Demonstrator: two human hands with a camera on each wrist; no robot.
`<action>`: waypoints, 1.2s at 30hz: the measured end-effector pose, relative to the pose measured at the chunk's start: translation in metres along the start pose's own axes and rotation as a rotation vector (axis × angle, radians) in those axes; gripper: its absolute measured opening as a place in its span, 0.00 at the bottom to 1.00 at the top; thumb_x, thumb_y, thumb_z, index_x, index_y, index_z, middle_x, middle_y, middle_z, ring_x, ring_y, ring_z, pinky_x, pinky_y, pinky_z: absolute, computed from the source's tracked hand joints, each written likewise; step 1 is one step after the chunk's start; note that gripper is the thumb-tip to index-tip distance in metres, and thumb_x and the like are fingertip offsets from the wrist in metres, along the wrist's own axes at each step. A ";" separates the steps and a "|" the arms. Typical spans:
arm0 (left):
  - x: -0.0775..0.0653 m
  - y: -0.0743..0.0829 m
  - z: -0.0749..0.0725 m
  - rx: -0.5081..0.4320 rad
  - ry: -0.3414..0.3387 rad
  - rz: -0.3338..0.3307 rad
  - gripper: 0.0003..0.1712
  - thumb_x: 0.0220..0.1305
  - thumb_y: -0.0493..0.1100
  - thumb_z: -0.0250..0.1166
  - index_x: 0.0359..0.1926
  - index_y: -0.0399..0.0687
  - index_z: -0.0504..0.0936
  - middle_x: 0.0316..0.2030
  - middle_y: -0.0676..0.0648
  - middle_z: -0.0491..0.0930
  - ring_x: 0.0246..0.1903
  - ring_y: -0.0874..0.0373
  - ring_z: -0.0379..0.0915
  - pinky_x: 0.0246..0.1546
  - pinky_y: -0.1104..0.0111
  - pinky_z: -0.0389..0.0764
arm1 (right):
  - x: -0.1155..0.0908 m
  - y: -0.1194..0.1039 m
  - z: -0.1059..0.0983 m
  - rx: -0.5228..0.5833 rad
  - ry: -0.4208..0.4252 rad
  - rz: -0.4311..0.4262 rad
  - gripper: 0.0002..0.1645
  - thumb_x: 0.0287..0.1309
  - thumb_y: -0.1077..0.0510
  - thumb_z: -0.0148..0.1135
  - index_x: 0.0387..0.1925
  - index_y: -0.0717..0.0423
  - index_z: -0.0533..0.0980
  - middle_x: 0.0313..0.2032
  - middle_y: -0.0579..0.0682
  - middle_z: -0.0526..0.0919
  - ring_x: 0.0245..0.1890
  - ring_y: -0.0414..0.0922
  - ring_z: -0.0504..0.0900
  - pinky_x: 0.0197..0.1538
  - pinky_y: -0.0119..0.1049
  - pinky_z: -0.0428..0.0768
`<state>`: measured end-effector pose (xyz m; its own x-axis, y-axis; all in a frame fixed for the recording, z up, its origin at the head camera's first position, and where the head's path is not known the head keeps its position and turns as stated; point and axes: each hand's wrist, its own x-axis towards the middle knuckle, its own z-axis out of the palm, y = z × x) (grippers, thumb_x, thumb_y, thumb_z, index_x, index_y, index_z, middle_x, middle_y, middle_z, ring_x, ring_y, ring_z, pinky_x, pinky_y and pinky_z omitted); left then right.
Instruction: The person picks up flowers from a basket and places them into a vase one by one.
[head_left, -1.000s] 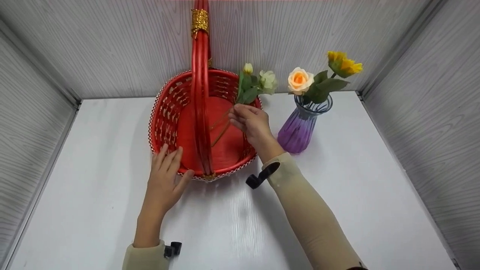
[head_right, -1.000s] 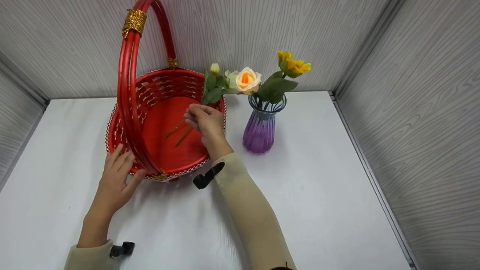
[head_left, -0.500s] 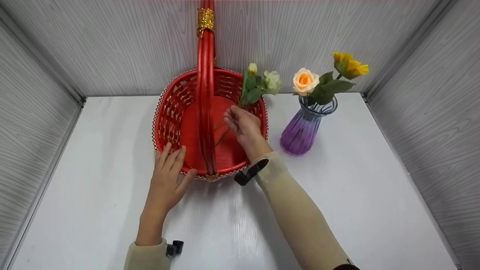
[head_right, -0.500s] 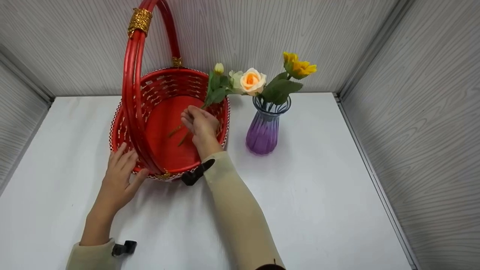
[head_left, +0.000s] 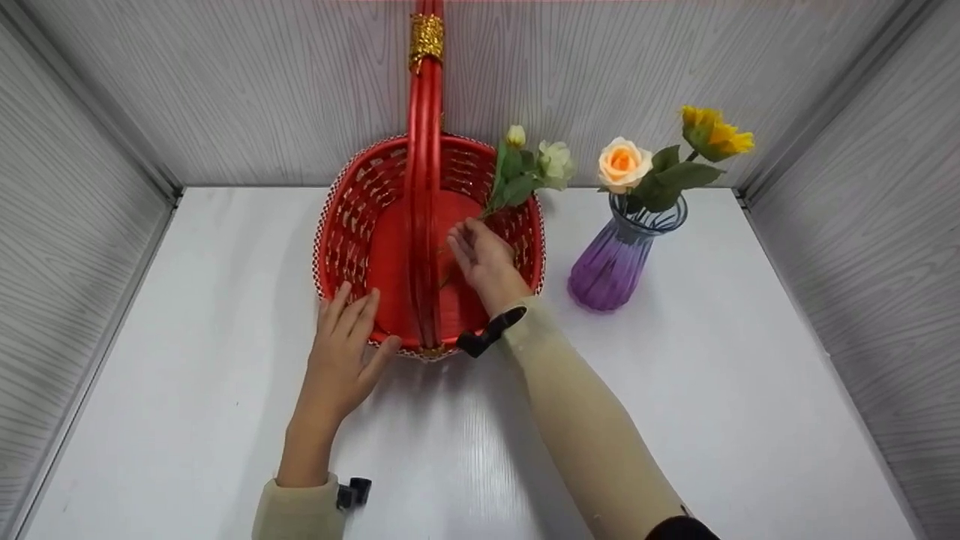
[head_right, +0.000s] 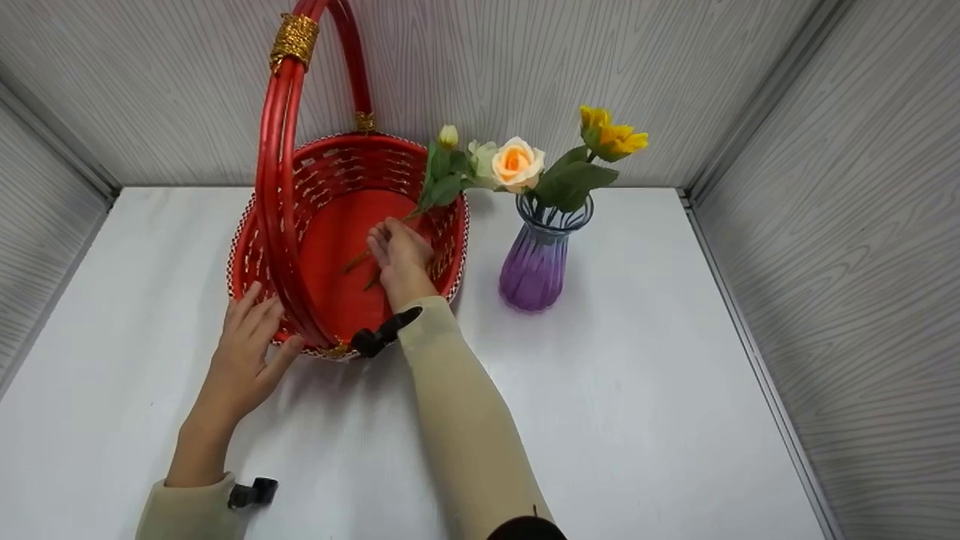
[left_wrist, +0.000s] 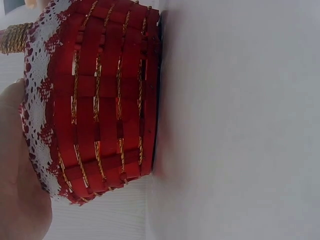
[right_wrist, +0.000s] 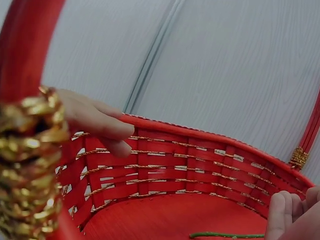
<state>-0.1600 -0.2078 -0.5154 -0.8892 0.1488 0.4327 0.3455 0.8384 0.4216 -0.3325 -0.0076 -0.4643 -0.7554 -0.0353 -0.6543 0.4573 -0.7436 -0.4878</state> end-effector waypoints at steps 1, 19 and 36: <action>0.000 0.000 0.000 0.000 0.001 0.000 0.40 0.70 0.61 0.57 0.75 0.46 0.63 0.66 0.41 0.72 0.77 0.45 0.46 0.76 0.47 0.42 | 0.001 0.001 0.000 0.010 0.009 -0.002 0.07 0.65 0.61 0.64 0.31 0.59 0.84 0.46 0.58 0.86 0.43 0.48 0.87 0.49 0.36 0.85; -0.001 0.001 -0.001 0.000 0.003 -0.008 0.40 0.69 0.60 0.59 0.75 0.47 0.63 0.66 0.42 0.72 0.77 0.46 0.46 0.77 0.47 0.41 | 0.010 0.006 -0.001 -0.073 0.010 0.059 0.26 0.72 0.54 0.56 0.67 0.60 0.71 0.67 0.57 0.73 0.69 0.52 0.70 0.69 0.43 0.70; 0.001 0.002 0.000 0.008 0.018 -0.005 0.41 0.68 0.62 0.58 0.75 0.48 0.64 0.66 0.42 0.73 0.76 0.46 0.47 0.76 0.46 0.43 | 0.017 0.006 0.001 -0.099 -0.104 0.095 0.37 0.75 0.53 0.51 0.78 0.54 0.52 0.77 0.54 0.55 0.76 0.51 0.56 0.76 0.45 0.58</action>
<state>-0.1601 -0.2060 -0.5143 -0.8854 0.1350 0.4448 0.3385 0.8431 0.4178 -0.3428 -0.0131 -0.4781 -0.7485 -0.1752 -0.6395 0.5692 -0.6646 -0.4841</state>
